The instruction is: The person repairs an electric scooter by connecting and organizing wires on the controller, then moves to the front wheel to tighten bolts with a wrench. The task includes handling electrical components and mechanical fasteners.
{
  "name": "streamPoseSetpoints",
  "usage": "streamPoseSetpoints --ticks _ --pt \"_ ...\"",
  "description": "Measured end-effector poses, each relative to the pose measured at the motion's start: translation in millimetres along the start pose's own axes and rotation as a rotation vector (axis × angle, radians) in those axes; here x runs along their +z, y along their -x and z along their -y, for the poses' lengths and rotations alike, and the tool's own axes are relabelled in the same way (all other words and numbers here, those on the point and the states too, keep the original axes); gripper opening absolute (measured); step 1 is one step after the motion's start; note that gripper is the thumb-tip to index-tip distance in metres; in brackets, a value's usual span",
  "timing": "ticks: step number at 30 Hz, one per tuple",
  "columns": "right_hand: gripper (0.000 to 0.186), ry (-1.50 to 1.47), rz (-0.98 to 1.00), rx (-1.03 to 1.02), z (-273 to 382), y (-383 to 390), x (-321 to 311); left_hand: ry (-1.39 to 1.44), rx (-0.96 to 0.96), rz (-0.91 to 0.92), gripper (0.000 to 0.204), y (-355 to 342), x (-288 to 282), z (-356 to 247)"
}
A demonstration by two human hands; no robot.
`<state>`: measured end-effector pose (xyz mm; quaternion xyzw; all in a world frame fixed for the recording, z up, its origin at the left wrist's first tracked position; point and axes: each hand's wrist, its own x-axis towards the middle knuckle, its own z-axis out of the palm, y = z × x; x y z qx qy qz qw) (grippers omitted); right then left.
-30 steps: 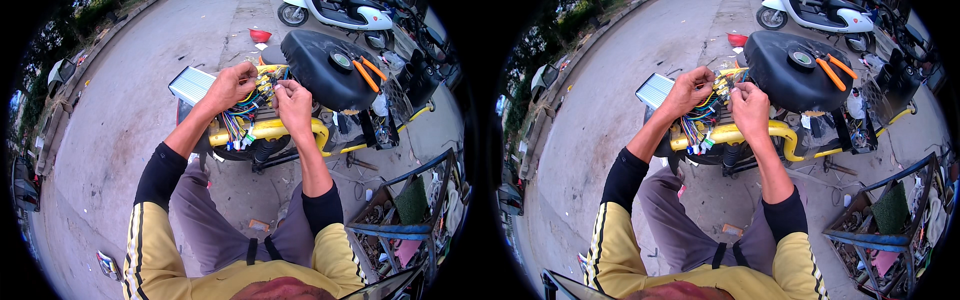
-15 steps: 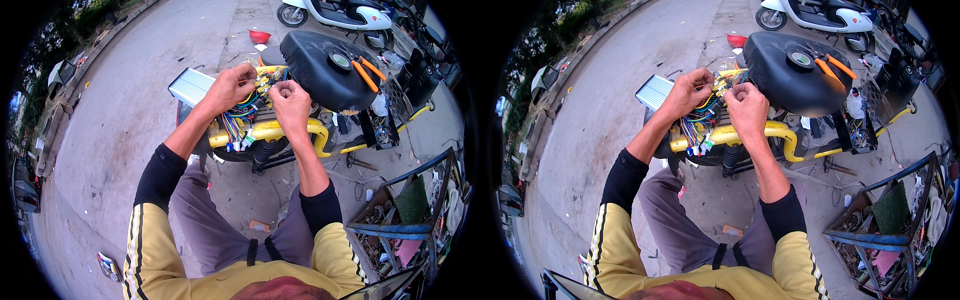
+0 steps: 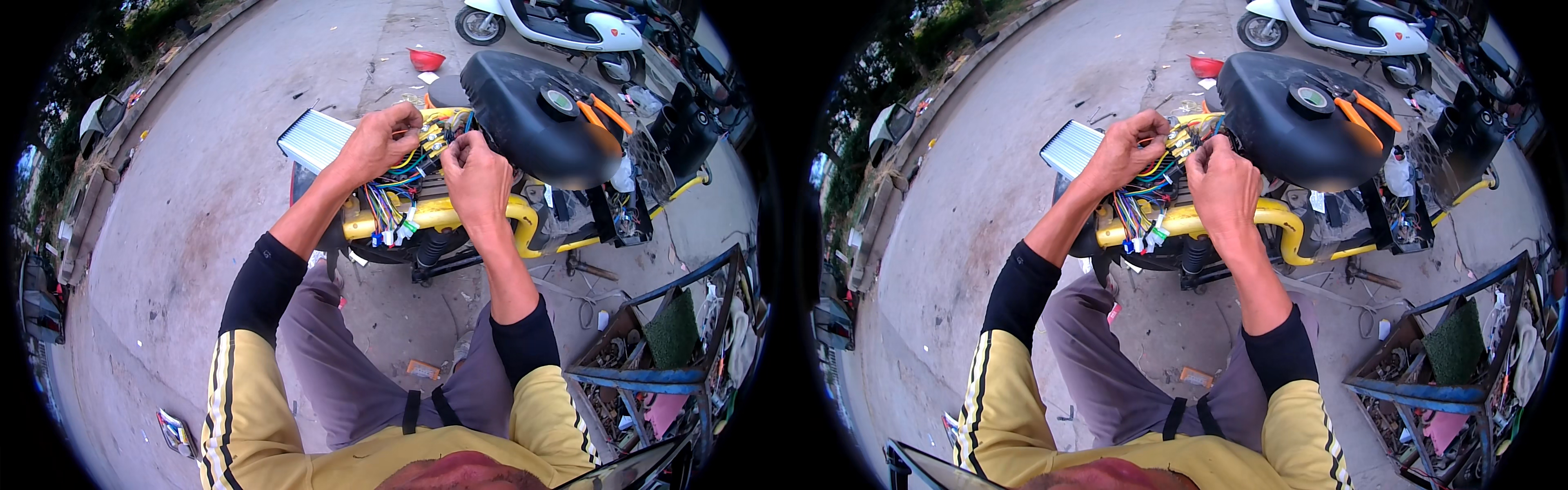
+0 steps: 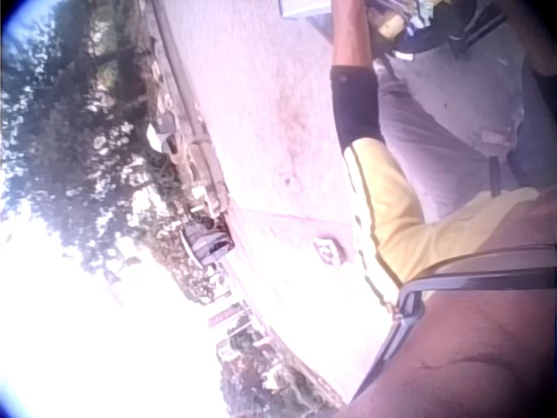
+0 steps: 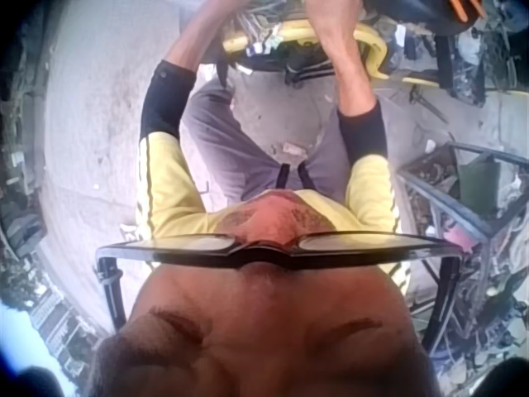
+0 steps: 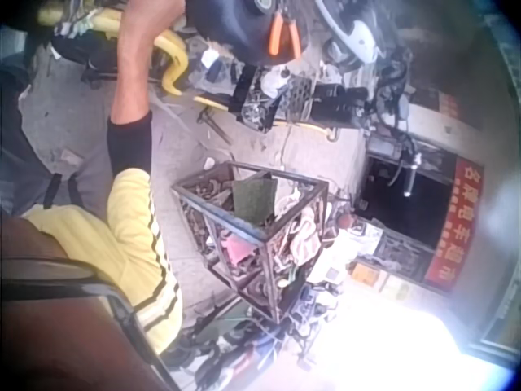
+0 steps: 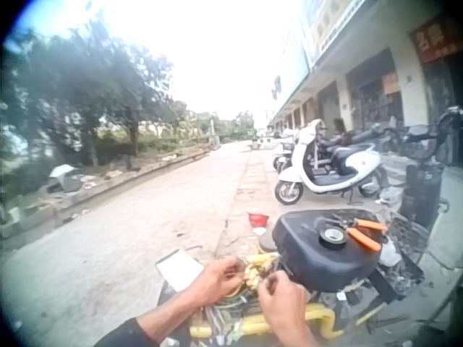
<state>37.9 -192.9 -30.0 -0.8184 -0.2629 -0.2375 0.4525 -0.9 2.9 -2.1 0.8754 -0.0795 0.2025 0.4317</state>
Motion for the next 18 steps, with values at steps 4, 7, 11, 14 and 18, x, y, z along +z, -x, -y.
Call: streamPoseSetpoints --ticks 4,7,11,14,18 --pt "0.016 0.038 -0.074 -0.196 10.1 -2.2 -10.1 -0.003 0.005 -0.007 0.010 1.0 -0.4 -3.1" --pt "0.028 -0.036 -0.102 -0.354 13.4 -11.1 -17.5 0.002 0.004 -0.005 0.010 1.3 0.0 -3.2" --pt "0.031 0.122 -0.017 -0.383 10.6 -28.4 -11.8 -0.014 0.003 -0.001 0.010 0.3 0.1 -1.2" --pt "0.029 0.225 0.095 -0.335 9.9 -32.8 -7.3 -0.013 0.002 -0.001 0.010 0.1 0.3 -2.6" --pt "0.022 0.349 0.207 -0.299 14.8 -39.2 -7.6 -0.021 0.009 -0.006 0.010 0.5 -0.3 1.0"
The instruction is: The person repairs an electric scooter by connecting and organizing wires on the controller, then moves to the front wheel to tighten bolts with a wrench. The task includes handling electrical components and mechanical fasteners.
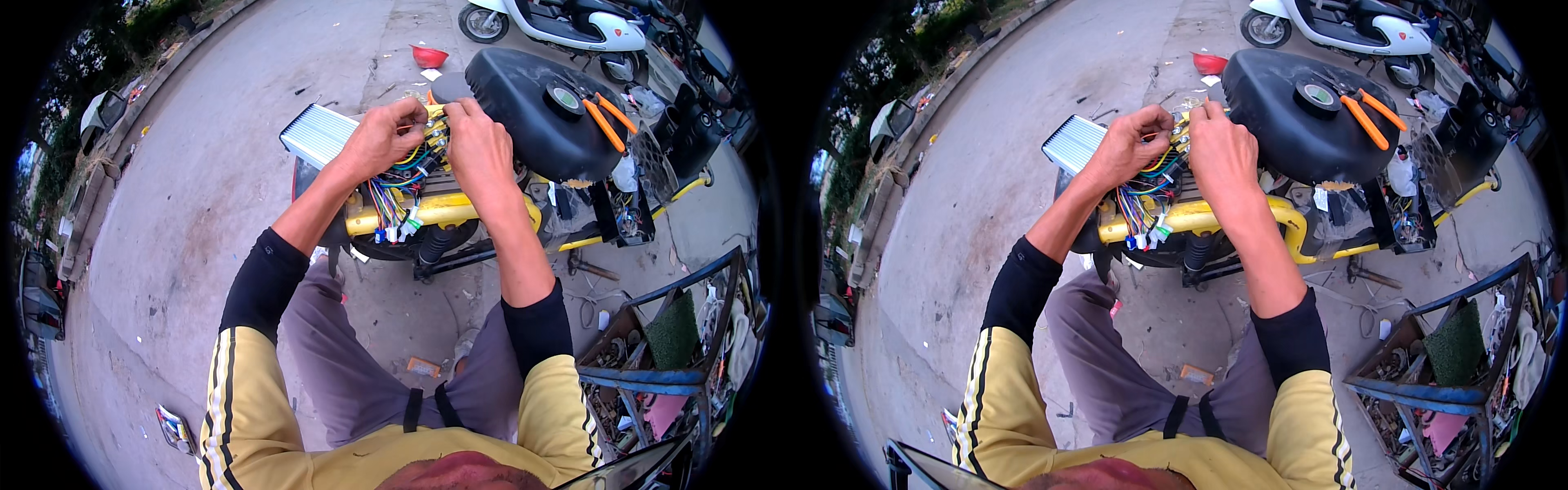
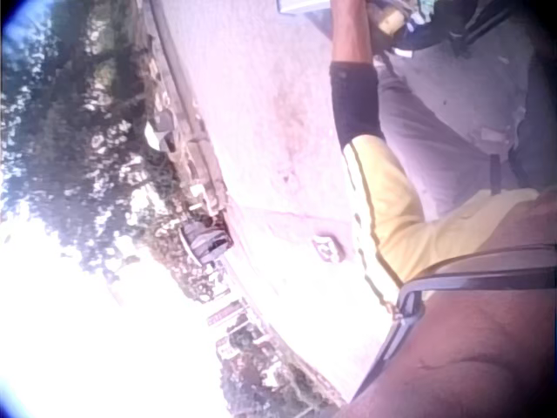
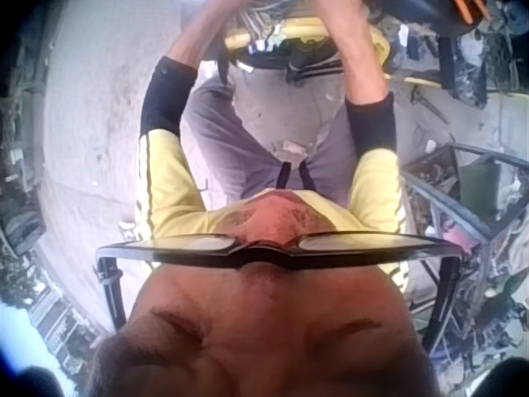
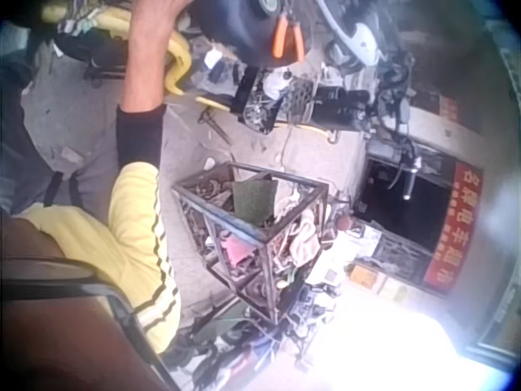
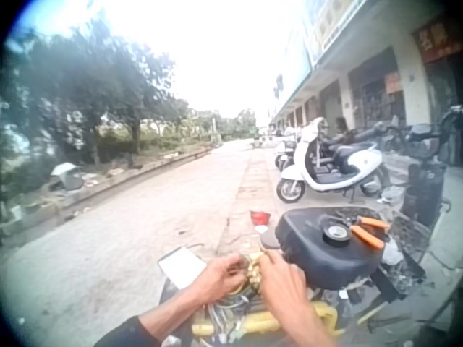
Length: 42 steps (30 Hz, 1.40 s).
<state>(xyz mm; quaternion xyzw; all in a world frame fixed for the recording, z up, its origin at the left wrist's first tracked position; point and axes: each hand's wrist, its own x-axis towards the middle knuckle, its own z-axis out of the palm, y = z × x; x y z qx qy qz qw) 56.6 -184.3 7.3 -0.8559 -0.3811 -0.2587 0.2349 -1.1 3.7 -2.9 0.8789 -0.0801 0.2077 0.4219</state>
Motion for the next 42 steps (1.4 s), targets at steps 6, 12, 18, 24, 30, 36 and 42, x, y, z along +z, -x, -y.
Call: streamPoseSetpoints --ticks 6,12,18,24,30,36,42 --pt "0.017 -0.002 0.005 -0.013 -1.5 -0.3 -0.8 -0.007 0.009 0.012 0.013 0.4 -0.7 -5.5" --pt "0.017 -0.028 -0.019 -0.022 -2.8 0.9 1.2 -0.002 0.005 0.014 0.013 0.9 -1.7 -7.3" --pt "0.018 -0.058 -0.036 0.005 -1.5 1.8 1.5 0.033 -0.002 0.008 0.012 1.6 -0.3 -4.9" --pt "0.030 -0.188 -0.221 -0.048 -1.4 16.0 6.9 0.057 -0.014 0.002 0.009 -0.5 1.3 -3.4" --pt "0.027 -0.303 -0.368 -0.038 -4.6 35.0 6.9 0.059 -0.022 -0.018 0.008 0.1 1.0 1.3" --pt "0.036 -0.443 -0.216 0.049 -0.3 57.9 10.6 0.065 -0.029 -0.004 0.008 -1.3 1.2 0.8" --pt "0.034 -0.413 -0.151 0.120 -6.6 65.7 12.0 0.090 -0.028 0.007 0.010 -2.4 1.2 3.0"
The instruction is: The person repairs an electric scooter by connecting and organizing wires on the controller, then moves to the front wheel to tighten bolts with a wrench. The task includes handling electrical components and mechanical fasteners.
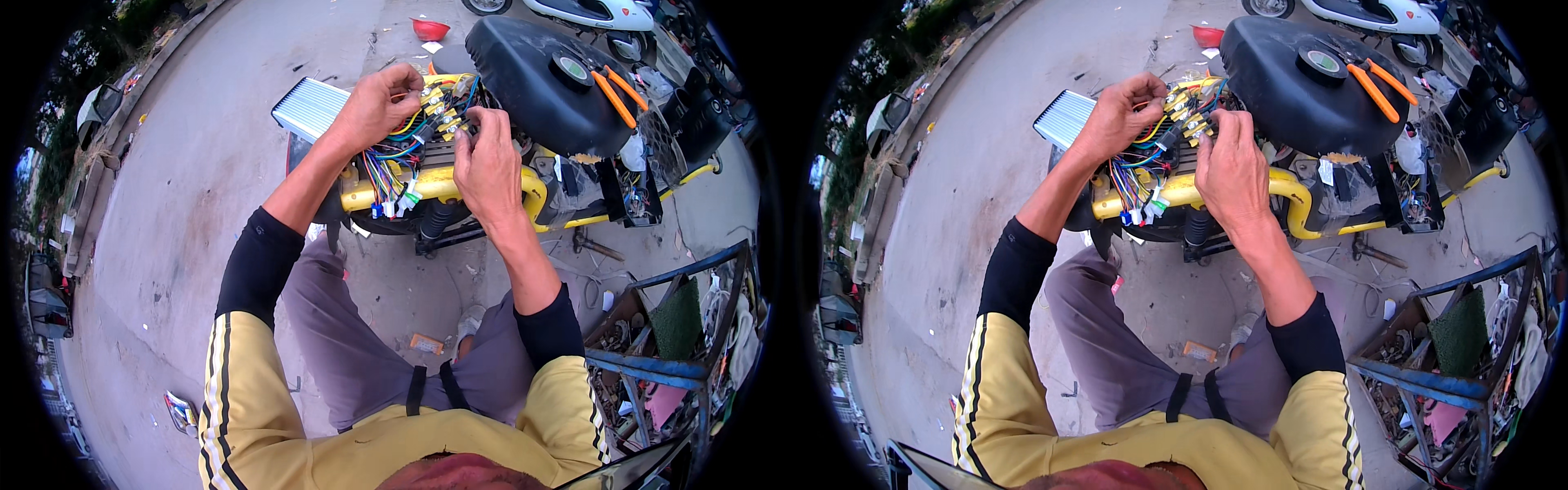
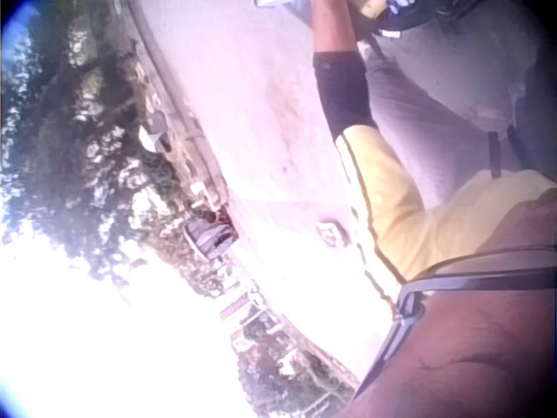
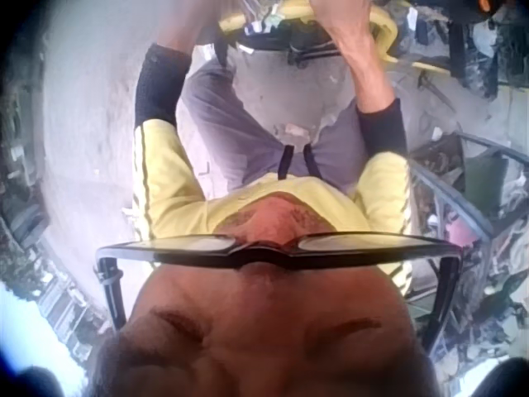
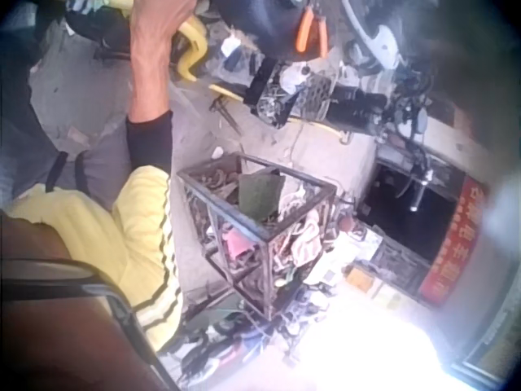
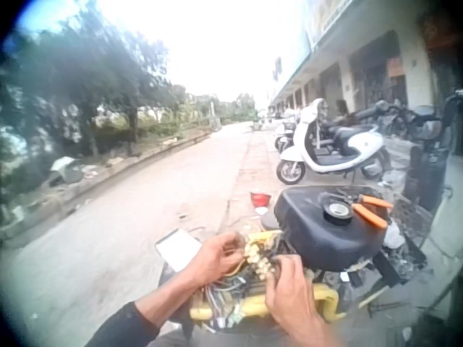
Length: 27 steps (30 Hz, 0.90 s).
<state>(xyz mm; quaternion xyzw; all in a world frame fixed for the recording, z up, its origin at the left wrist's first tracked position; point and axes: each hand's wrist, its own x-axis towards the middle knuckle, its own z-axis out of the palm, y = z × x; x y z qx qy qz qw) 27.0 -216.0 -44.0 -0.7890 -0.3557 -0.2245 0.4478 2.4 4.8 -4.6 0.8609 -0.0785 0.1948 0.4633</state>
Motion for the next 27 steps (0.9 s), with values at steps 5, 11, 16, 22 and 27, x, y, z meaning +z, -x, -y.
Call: streamPoseSetpoints --ticks 5,11,16,22,27 --pt "0.026 0.046 -0.034 -0.048 -1.7 9.4 -8.5 -0.020 0.078 0.025 0.010 -1.9 -6.4 22.3" --pt "0.007 -0.029 -0.066 -0.192 -21.9 52.0 -38.1 0.165 -0.058 0.028 0.004 -5.6 3.0 8.8" --pt "0.013 -0.265 -0.083 0.353 -51.1 175.2 -20.6 0.182 -0.088 0.016 0.006 -5.5 3.8 2.3" --pt "0.049 -0.319 0.218 0.845 -103.7 270.9 79.1 0.083 0.021 -0.005 0.013 -6.7 -15.6 30.6" --pt "0.076 -0.207 0.169 0.766 -136.7 225.8 132.6 0.058 -0.038 -0.060 0.012 -2.0 -2.4 7.7"
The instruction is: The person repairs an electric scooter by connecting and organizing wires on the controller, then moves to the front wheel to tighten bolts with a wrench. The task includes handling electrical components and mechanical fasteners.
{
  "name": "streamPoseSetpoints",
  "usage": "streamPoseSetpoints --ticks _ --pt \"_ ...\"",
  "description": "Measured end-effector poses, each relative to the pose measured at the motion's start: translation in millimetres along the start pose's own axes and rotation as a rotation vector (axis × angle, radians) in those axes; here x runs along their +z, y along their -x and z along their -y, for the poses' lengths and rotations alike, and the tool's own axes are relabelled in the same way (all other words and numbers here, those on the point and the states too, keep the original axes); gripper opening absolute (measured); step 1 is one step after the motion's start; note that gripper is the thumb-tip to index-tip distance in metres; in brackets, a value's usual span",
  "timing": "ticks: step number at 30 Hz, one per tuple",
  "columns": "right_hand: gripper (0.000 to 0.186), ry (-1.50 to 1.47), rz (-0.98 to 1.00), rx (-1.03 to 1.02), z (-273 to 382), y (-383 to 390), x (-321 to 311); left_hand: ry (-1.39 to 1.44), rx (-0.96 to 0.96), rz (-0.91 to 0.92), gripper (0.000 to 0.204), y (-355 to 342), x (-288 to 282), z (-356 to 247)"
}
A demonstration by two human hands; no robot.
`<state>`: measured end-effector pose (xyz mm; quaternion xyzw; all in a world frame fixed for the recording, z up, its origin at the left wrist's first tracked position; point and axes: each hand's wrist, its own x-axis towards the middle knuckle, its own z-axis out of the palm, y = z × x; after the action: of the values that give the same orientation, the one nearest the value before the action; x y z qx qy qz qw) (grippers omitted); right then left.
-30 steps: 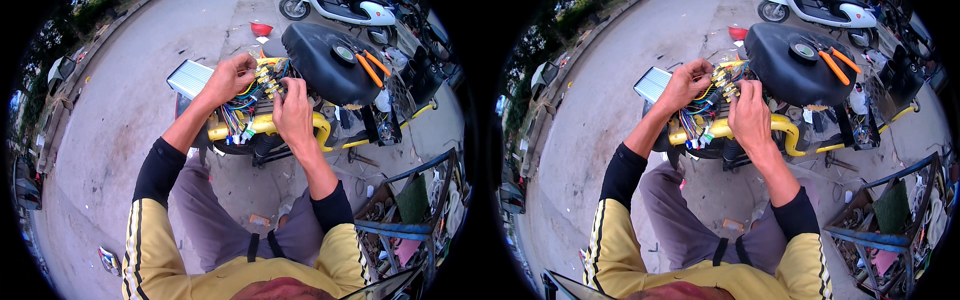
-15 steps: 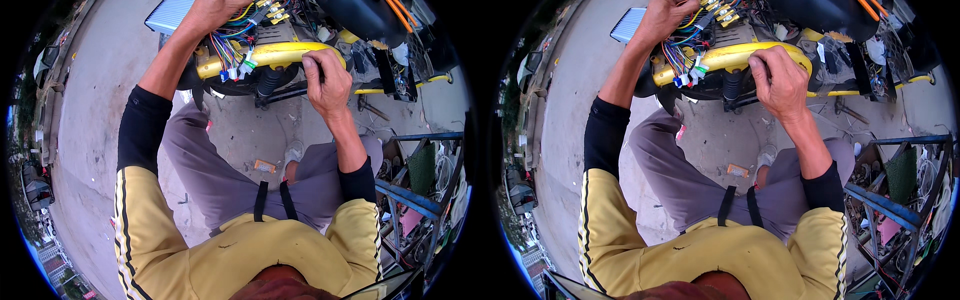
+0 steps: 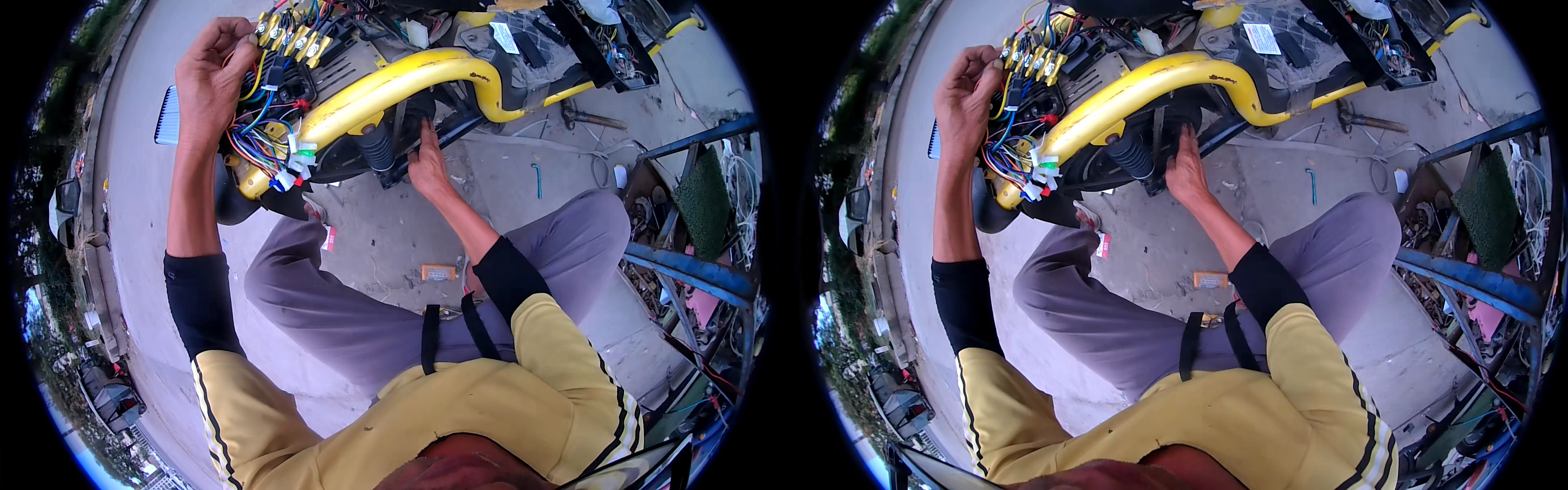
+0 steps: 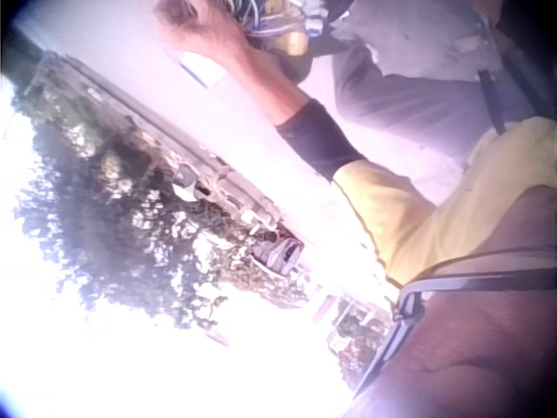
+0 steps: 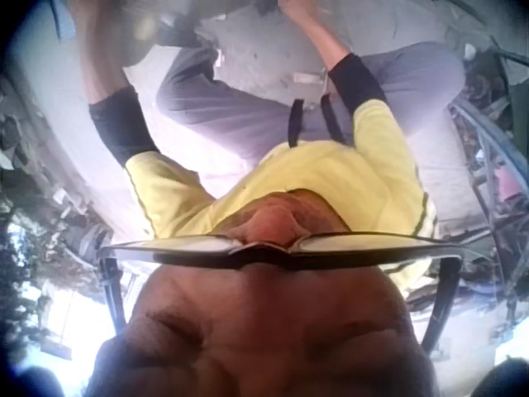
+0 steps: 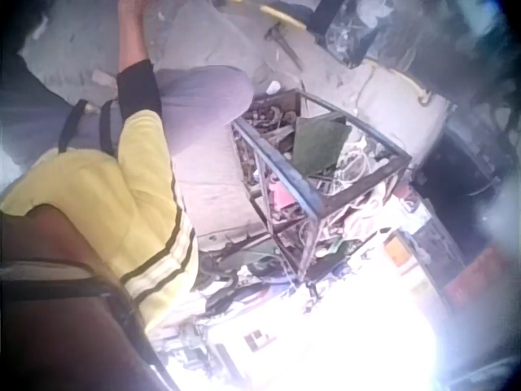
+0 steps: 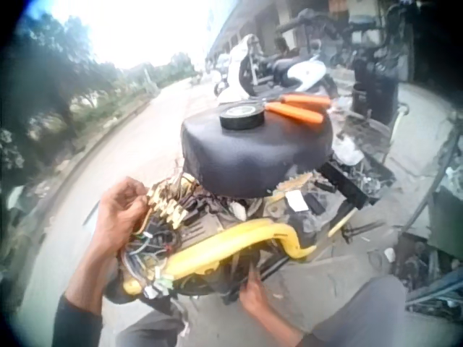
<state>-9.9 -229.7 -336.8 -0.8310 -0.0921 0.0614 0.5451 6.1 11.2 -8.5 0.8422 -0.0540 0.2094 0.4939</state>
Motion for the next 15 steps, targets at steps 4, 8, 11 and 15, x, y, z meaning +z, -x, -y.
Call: streamPoseSetpoints --ticks 4,8,11,15 --pt "0.095 0.200 -0.037 -0.121 1.2 -26.1 14.4 -0.053 -0.028 -0.024 0.016 1.3 0.7 -0.4" --pt "0.105 0.119 0.084 0.030 7.8 -22.9 11.4 -0.019 0.028 0.012 0.014 3.6 -6.1 -0.5" --pt "0.099 0.256 0.127 -0.011 -35.9 -62.8 19.7 -0.075 0.054 0.035 0.014 -3.7 -3.0 -0.3" --pt "0.083 0.263 0.374 0.103 -18.7 -72.9 -18.3 -0.074 0.001 -0.009 0.014 -1.4 -4.8 4.1"
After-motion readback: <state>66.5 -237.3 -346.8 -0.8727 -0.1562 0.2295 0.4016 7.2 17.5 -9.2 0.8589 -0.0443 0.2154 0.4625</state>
